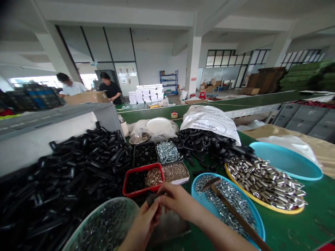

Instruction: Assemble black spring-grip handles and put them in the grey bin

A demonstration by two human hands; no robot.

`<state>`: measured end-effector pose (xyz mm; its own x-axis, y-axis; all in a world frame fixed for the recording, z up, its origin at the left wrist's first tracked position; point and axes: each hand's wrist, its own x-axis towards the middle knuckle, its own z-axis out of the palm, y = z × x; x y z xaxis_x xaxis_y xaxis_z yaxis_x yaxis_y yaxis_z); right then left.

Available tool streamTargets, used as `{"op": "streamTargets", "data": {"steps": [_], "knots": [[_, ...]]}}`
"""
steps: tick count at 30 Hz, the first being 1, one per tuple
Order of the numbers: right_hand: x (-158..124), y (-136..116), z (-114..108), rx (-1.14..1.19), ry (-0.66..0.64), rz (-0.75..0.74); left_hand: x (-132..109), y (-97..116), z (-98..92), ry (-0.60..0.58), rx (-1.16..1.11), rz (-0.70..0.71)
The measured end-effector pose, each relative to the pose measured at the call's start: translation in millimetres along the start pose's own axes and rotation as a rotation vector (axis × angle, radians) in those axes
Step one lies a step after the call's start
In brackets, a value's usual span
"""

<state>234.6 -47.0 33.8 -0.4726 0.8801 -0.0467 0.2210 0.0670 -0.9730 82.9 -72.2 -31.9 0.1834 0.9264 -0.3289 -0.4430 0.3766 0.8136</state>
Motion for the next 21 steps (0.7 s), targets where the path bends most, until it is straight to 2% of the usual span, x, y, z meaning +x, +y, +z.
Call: {"op": "streamTargets", "data": {"steps": [4,8,12,15,18,21], "knots": [[6,-5,0,-0.133,-0.044,0.041,7,-3,-10.1,-0.076,0.115,-0.020],[13,2,-3,-0.176,0.000,-0.059,4,2,-6.8,-0.092,0.235,0.014],[22,10,-11,0.007,-0.159,-0.057,-1,11,3.1,-0.136,0.284,0.030],[26,6,-20,0.062,-0.210,-0.097,1,17,5.2,-0.091,0.196,0.024],[28,-3,-24,-0.160,-0.167,-0.205,6,18,3.5,-0.052,0.034,-0.038],[28,-9,-21,-0.316,-0.214,-0.248,12,17,2.5,0.000,-0.068,-0.097]]}}
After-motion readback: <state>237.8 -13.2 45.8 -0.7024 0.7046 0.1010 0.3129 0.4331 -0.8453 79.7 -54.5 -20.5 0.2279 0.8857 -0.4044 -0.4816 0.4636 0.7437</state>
